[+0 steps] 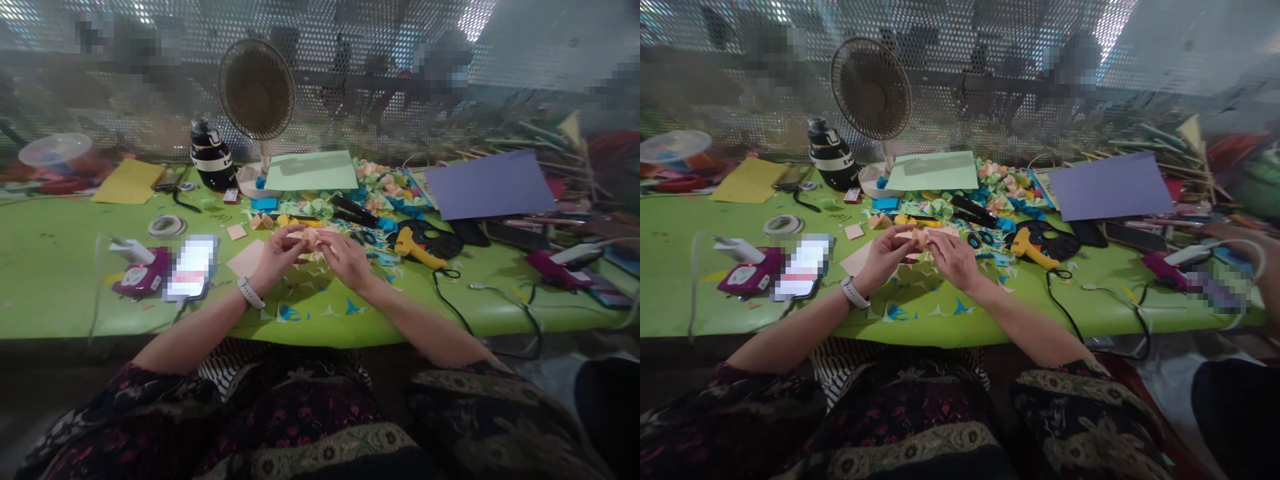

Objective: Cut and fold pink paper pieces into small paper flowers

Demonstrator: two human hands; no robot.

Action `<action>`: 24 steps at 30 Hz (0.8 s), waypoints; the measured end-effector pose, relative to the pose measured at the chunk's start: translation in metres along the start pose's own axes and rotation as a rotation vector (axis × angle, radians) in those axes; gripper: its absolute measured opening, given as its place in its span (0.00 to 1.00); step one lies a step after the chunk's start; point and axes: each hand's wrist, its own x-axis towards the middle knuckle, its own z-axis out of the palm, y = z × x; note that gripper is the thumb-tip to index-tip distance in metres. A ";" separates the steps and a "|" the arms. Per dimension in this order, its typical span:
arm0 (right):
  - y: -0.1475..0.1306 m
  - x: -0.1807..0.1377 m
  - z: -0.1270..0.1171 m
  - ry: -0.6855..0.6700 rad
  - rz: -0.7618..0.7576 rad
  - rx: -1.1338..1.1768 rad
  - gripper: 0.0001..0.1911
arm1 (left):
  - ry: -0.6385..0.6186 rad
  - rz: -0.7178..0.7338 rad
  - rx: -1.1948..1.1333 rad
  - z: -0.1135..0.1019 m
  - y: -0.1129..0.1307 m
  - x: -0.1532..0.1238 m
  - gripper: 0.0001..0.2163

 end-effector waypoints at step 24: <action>0.012 0.001 0.003 -0.003 0.113 0.380 0.17 | -0.011 0.054 0.018 -0.003 0.001 0.003 0.22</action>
